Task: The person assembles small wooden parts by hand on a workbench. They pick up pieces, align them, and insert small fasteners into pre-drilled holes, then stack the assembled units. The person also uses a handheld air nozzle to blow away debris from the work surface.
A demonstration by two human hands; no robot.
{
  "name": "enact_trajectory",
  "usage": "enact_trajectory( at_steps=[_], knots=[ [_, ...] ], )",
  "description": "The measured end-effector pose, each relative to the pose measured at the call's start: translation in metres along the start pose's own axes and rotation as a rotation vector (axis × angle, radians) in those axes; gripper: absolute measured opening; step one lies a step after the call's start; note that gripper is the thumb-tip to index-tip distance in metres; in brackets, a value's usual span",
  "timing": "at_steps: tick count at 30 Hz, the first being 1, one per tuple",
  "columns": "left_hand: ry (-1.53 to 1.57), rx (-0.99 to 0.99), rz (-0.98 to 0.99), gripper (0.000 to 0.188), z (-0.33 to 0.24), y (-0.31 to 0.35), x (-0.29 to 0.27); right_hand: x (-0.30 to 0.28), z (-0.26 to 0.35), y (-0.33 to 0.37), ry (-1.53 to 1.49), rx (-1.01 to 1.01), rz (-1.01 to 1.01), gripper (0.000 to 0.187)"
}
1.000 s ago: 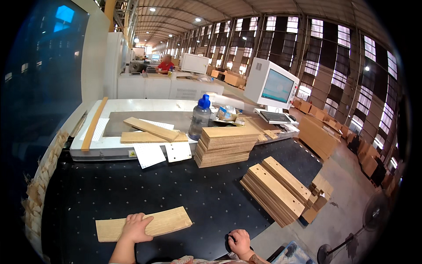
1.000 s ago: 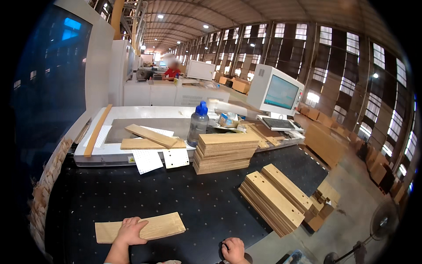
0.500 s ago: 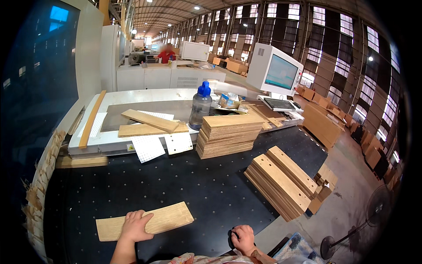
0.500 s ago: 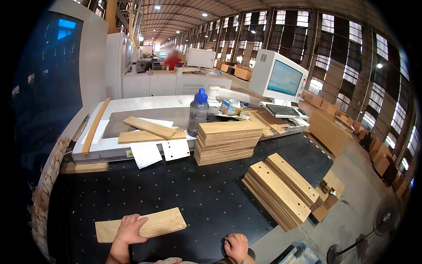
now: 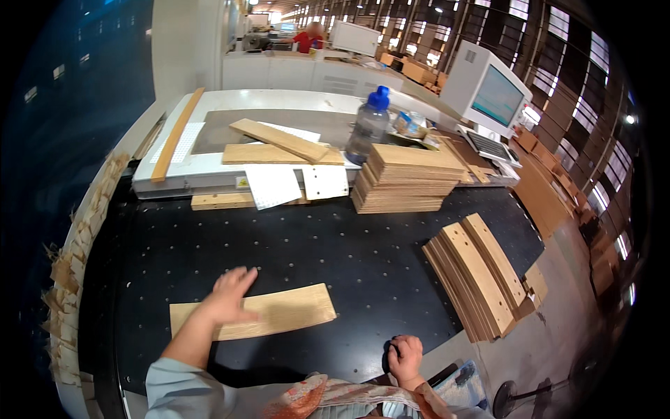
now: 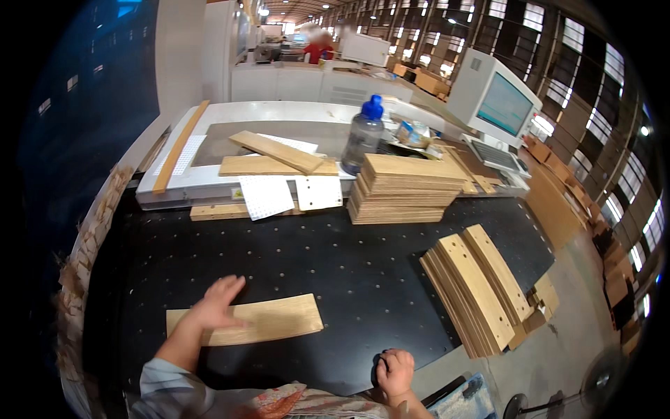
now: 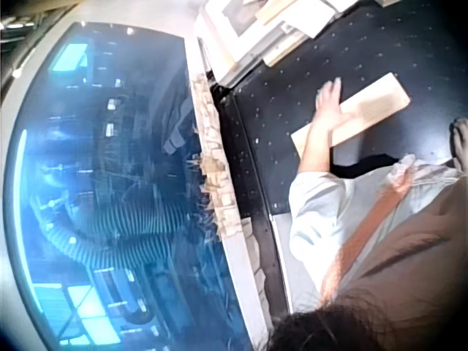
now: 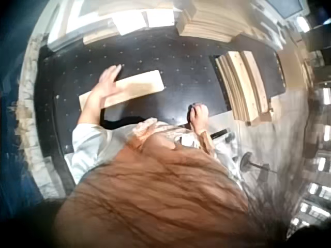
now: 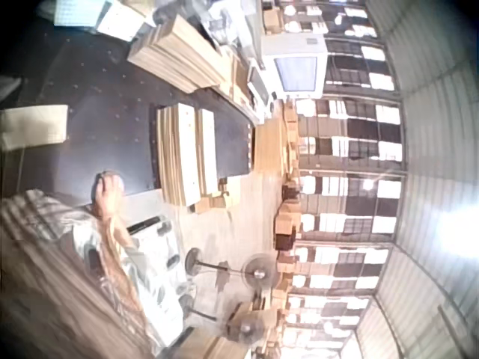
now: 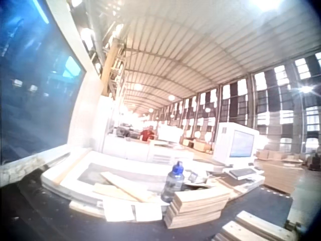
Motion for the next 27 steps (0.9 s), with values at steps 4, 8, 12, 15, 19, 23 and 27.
enact_trajectory(
  at_steps=[4, 8, 12, 15, 19, 23, 27],
  knots=[
    [0.077, -0.362, -0.444, 0.087, 0.108, -0.055, -0.048, -0.001, -0.003, 0.003, 0.009, 0.03, 0.039, 0.015],
    [0.354, -0.851, -0.73, 0.08, 0.219, -0.077, -0.076, -0.002, 0.002, -0.002, 0.026, 0.062, 0.057, 0.016],
    [0.399, -0.812, -0.777, 0.085, 0.266, -0.104, -0.057, 0.004, -0.004, -0.001, 0.041, 0.084, 0.083, 0.017],
    [0.266, -0.819, -0.653, 0.08, 0.243, -0.12, -0.06, 0.004, -0.004, -0.002, 0.059, 0.095, 0.1, 0.017],
    [0.28, -0.708, -0.614, 0.069, 0.242, -0.104, -0.044, 0.001, -0.006, -0.001, 0.065, 0.097, 0.12, 0.018],
    [-0.109, -0.621, -0.417, 0.081, 0.157, -0.088, -0.063, -0.005, -0.007, 0.003, 0.073, 0.111, 0.13, 0.018],
    [-0.419, -0.464, -0.298, 0.097, 0.144, -0.125, -0.059, -0.003, -0.005, -0.002, 0.063, 0.106, 0.132, 0.019]
  ],
)
Point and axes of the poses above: each hand's wrist, its own y-axis away from the middle knuckle, its own x-axis out of the palm, z = x × y, the point moved 4 cm from there along -y, towards the middle knuckle, and after that the axes turned 2 degrees about x, right-handed, at the moved point
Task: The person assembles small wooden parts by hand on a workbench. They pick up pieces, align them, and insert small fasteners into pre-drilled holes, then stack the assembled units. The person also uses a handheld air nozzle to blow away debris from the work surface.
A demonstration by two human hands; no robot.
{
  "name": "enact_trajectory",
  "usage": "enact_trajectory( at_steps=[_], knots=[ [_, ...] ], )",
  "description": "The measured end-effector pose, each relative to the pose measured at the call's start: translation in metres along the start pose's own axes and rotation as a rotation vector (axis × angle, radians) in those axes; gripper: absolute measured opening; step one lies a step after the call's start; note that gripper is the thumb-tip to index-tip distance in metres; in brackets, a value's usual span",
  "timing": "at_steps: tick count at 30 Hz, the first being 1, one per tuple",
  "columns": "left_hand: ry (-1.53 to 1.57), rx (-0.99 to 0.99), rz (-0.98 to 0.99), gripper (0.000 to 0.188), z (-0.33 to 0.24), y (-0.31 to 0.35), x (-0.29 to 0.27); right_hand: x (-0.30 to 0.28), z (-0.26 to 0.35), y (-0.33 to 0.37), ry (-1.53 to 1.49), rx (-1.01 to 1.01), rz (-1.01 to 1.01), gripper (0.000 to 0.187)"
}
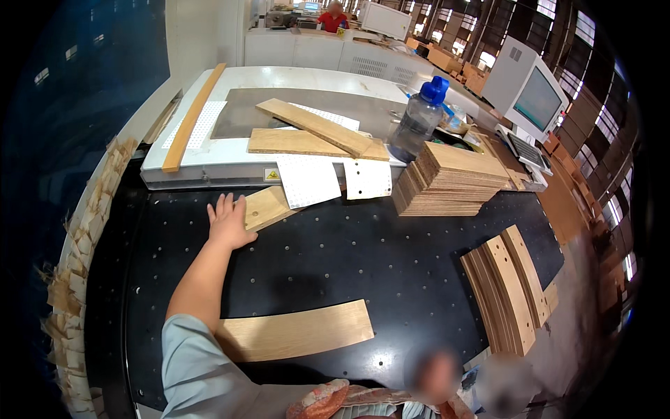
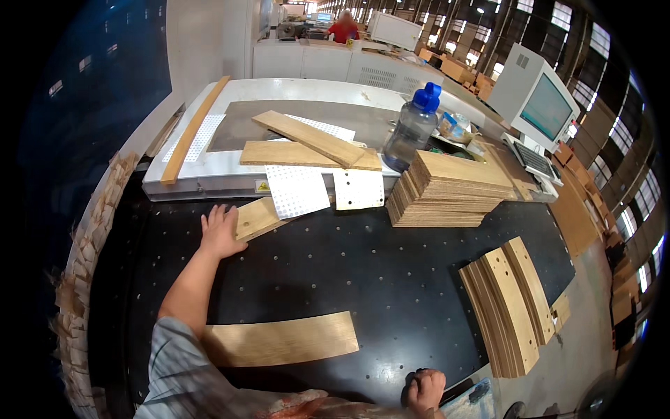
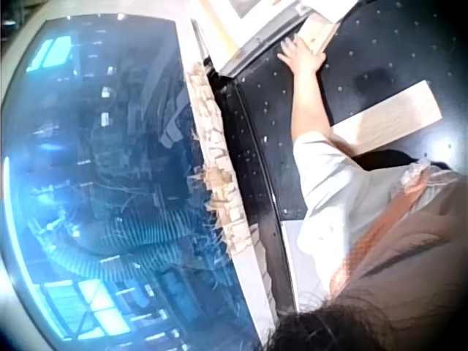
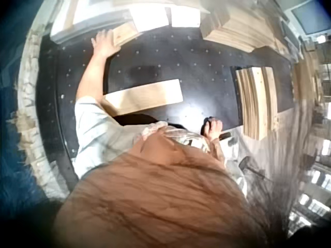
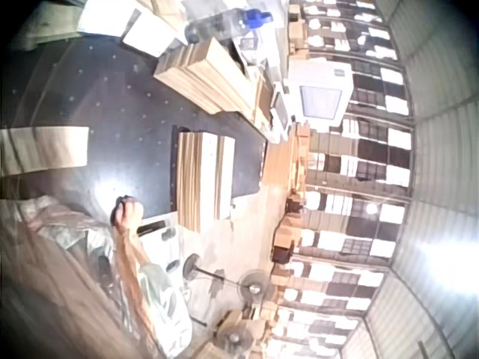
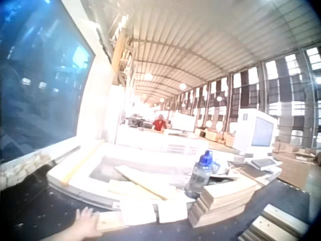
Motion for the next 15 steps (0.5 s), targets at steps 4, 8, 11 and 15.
enact_trajectory(
  at_steps=[4, 8, 11, 15],
  knots=[
    [0.063, -0.025, 0.296, 0.109, -0.019, -0.043, 0.008, 0.002, 0.005, -0.006, 0.001, -0.012, -0.002, 0.019],
    [0.122, 0.019, 0.319, 0.108, -0.02, -0.046, 0.01, 0.003, 0.005, -0.004, -0.003, -0.009, -0.014, 0.02],
    [0.132, 0.13, 0.289, 0.105, -0.018, -0.023, 0.002, 0.001, 0.006, -0.006, -0.02, -0.021, -0.037, 0.019],
    [0.155, 0.287, 0.309, 0.103, -0.016, 0.028, -0.008, -0.005, 0.01, -0.008, -0.057, -0.01, -0.03, 0.018]
  ],
)
Point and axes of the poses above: each hand's wrist, its own y-axis away from the middle knuckle, its own x-axis out of the palm, z = x × y, the point moved 4 cm from there along -y, towards the middle knuckle, and after that the axes turned 2 degrees about x, right-handed, at the moved point
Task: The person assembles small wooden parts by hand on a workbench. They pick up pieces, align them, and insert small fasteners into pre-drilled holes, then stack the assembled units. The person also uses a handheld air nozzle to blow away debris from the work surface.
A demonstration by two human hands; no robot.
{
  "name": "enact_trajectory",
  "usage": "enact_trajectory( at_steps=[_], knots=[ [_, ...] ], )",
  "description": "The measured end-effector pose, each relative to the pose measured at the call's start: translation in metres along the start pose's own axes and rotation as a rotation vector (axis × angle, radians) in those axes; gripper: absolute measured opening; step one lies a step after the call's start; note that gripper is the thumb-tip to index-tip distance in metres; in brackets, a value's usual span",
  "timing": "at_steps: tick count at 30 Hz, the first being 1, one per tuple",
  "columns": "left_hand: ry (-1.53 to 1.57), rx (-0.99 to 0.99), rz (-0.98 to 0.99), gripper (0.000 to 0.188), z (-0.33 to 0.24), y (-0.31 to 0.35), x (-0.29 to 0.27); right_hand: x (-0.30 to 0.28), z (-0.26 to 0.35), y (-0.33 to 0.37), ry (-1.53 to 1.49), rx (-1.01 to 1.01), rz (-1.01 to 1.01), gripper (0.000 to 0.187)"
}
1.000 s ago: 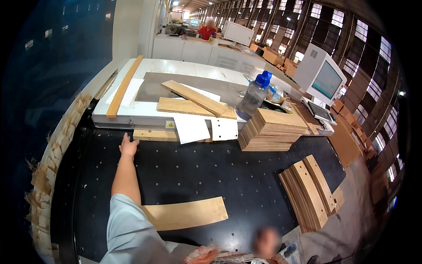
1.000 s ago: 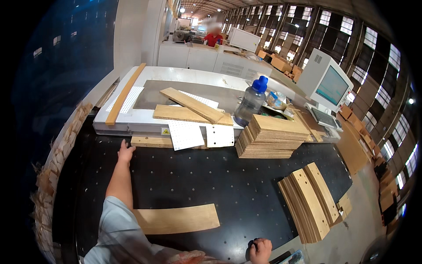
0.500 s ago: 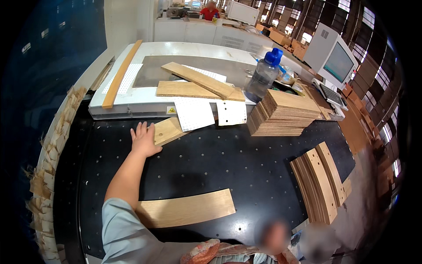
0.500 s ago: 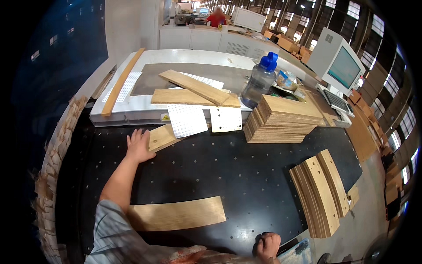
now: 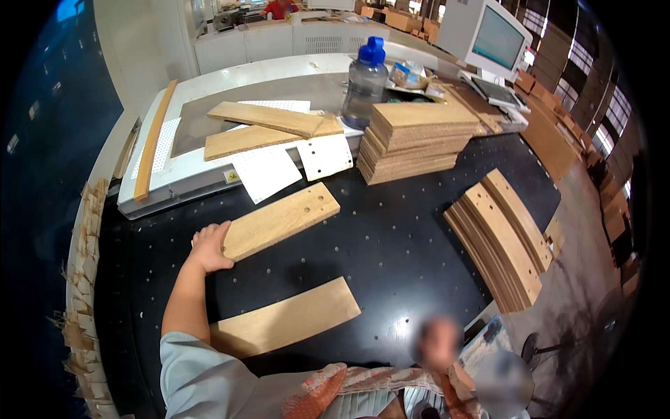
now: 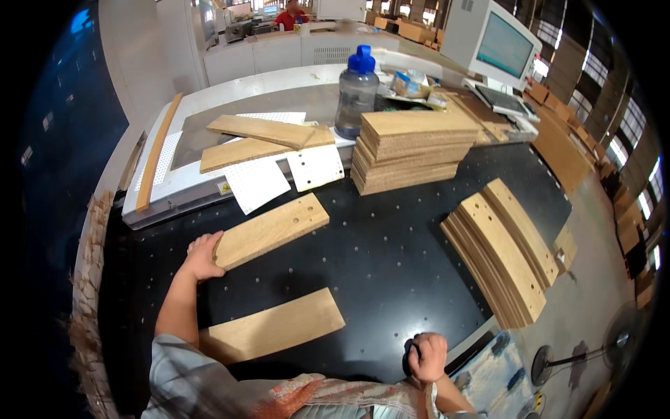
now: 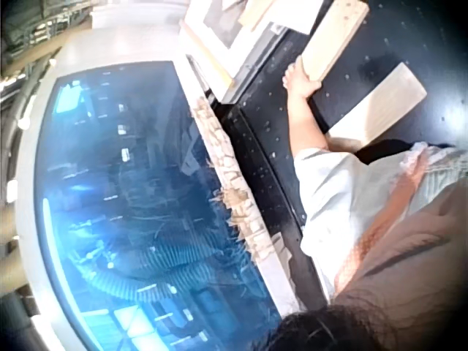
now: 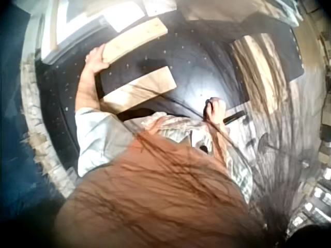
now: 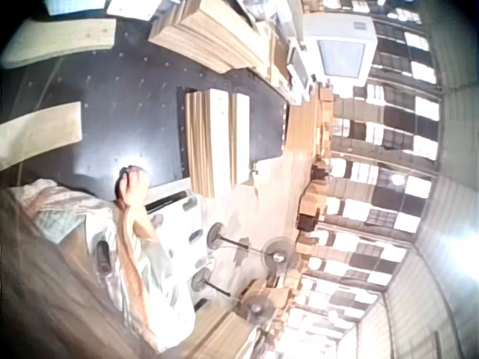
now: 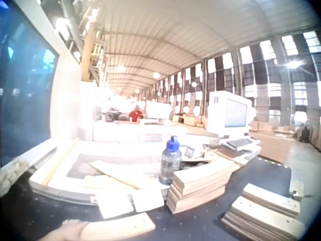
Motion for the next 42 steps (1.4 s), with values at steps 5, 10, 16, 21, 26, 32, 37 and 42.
enact_trajectory(
  at_steps=[5, 10, 16, 21, 26, 32, 37, 42],
  knots=[
    [0.006, 0.093, 0.043, 0.103, -0.009, 0.075, 0.005, 0.016, -0.026, 0.018, -0.002, 0.016, 0.052, 0.018],
    [-0.042, -0.034, 0.143, 0.104, -0.007, 0.125, -0.003, 0.017, -0.022, 0.014, 0.094, 0.04, 0.078, 0.018],
    [0.159, 0.142, 0.059, 0.089, -0.08, 0.151, -0.009, 0.022, -0.026, 0.015, 0.084, 0.051, 0.038, 0.018],
    [-0.148, 0.275, 0.114, 0.095, -0.141, 0.169, 0.028, 0.02, -0.024, 0.016, 0.065, 0.027, 0.005, 0.018],
    [-0.117, 0.222, 0.106, 0.096, -0.139, 0.164, 0.032, 0.006, -0.008, 0.005, -0.02, 0.001, -0.072, 0.018],
    [-0.234, 0.335, -0.021, 0.091, -0.132, 0.161, -0.011, 0.004, -0.005, 0.005, 0.004, -0.026, -0.04, 0.021],
    [-0.116, 0.181, -0.11, 0.089, -0.048, 0.097, -0.068, 0.007, -0.008, 0.007, 0.025, -0.025, 0.034, 0.016],
    [-0.053, -0.054, 0.056, 0.091, 0.052, 0.042, -0.048, 0.007, -0.003, -0.001, 0.0, -0.01, 0.072, 0.016]
  ],
)
Point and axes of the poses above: each hand's wrist, its own y-axis away from the middle knuckle, its own x-axis out of the palm, z = x × y, the point moved 4 cm from there along -y, towards the middle knuckle, and after that the axes turned 2 degrees about x, right-handed, at the moved point
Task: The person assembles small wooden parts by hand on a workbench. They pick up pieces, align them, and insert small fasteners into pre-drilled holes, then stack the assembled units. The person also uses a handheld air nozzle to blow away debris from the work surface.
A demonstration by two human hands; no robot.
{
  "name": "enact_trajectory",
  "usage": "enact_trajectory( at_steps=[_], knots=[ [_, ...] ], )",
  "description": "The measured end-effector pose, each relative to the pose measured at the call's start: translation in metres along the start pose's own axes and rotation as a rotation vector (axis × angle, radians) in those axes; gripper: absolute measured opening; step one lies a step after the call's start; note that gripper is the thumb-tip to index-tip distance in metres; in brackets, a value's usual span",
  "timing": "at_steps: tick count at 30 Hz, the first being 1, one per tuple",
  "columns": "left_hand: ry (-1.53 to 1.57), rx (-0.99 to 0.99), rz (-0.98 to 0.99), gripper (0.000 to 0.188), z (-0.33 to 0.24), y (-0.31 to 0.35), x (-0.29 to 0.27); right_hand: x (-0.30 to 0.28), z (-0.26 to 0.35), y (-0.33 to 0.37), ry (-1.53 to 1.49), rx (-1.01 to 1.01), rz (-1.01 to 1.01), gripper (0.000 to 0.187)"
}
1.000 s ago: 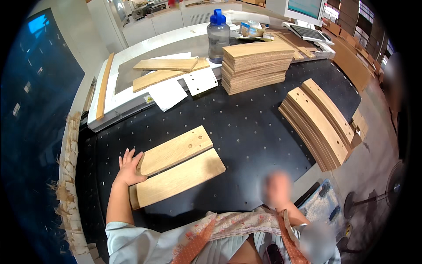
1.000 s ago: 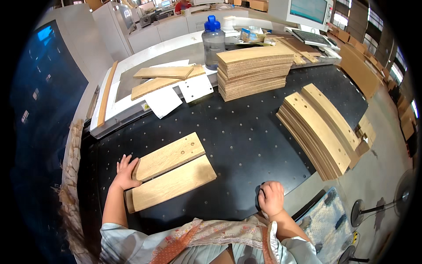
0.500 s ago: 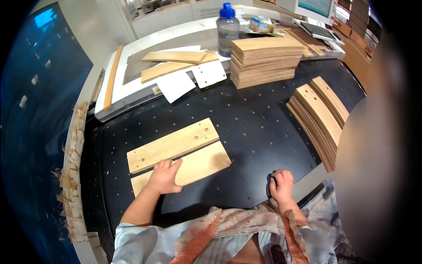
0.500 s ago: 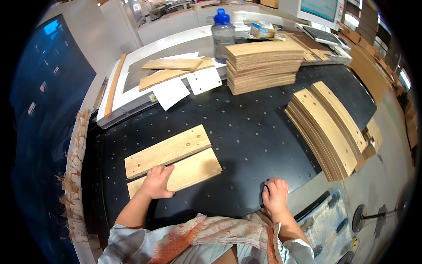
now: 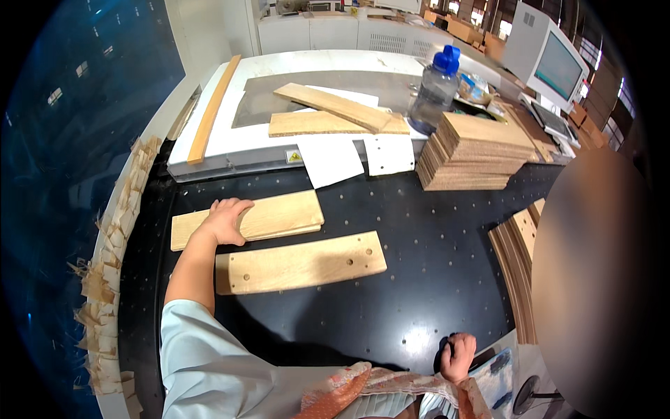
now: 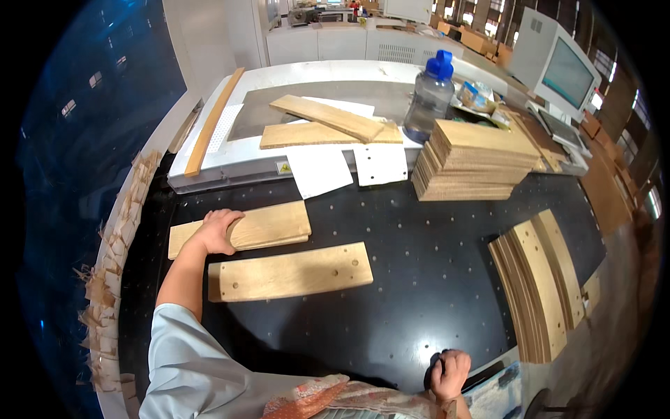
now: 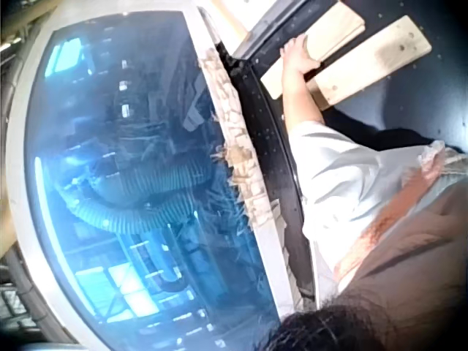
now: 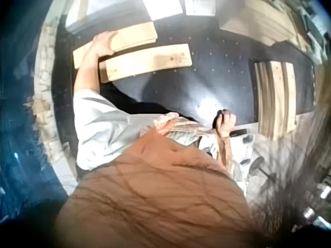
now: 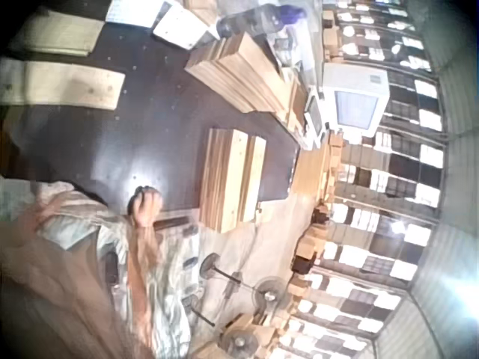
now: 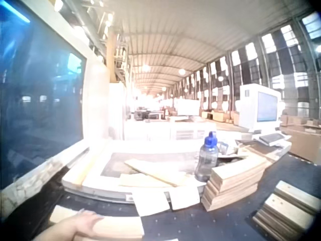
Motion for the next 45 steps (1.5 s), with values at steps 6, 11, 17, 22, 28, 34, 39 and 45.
enact_trajectory(
  at_steps=[6, 11, 17, 22, 28, 34, 39, 45],
  knots=[
    [-0.017, -0.215, 0.045, 0.095, 0.054, -0.04, 0.009, 0.008, -0.014, 0.013, 0.05, 0.024, -0.055, 0.019],
    [-0.304, -0.5, -0.201, 0.041, 0.073, -0.037, -0.001, 0.013, -0.023, 0.013, 0.042, -0.011, -0.013, 0.02],
    [1.054, -0.698, -0.726, 0.064, 0.06, -0.036, 0.031, 0.012, -0.028, 0.009, 0.127, -0.229, 0.055, 0.02],
    [1.717, -0.607, -1.092, 0.08, 0.058, -0.081, 0.069, 0.041, -0.092, 0.048, 0.621, -0.874, -0.606, 0.003],
    [1.755, -0.678, -1.293, 0.081, 0.077, -0.105, 0.07, 0.011, -0.026, 0.007, 0.278, -0.197, -0.011, 0.011],
    [1.834, -0.778, -1.197, 0.043, 0.045, -0.078, 0.039, 0.011, -0.025, 0.014, 0.27, -0.206, 0.07, 0.018],
    [1.728, -0.738, -1.12, 0.047, 0.101, -0.099, 0.071, 0.01, -0.021, 0.006, 0.271, -0.449, -0.094, 0.009],
    [1.691, -0.7, -1.005, 0.073, 0.102, -0.1, 0.074, 0.023, -0.03, 0.004, 0.472, -0.951, -0.666, 0.017]
  ],
)
Point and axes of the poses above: each hand's wrist, its own y-axis away from the middle knuckle, its own x-axis out of the palm, z = x × y, the point moved 4 cm from there along -y, towards the middle knuckle, and after that the axes turned 2 degrees about x, right-handed, at the moved point
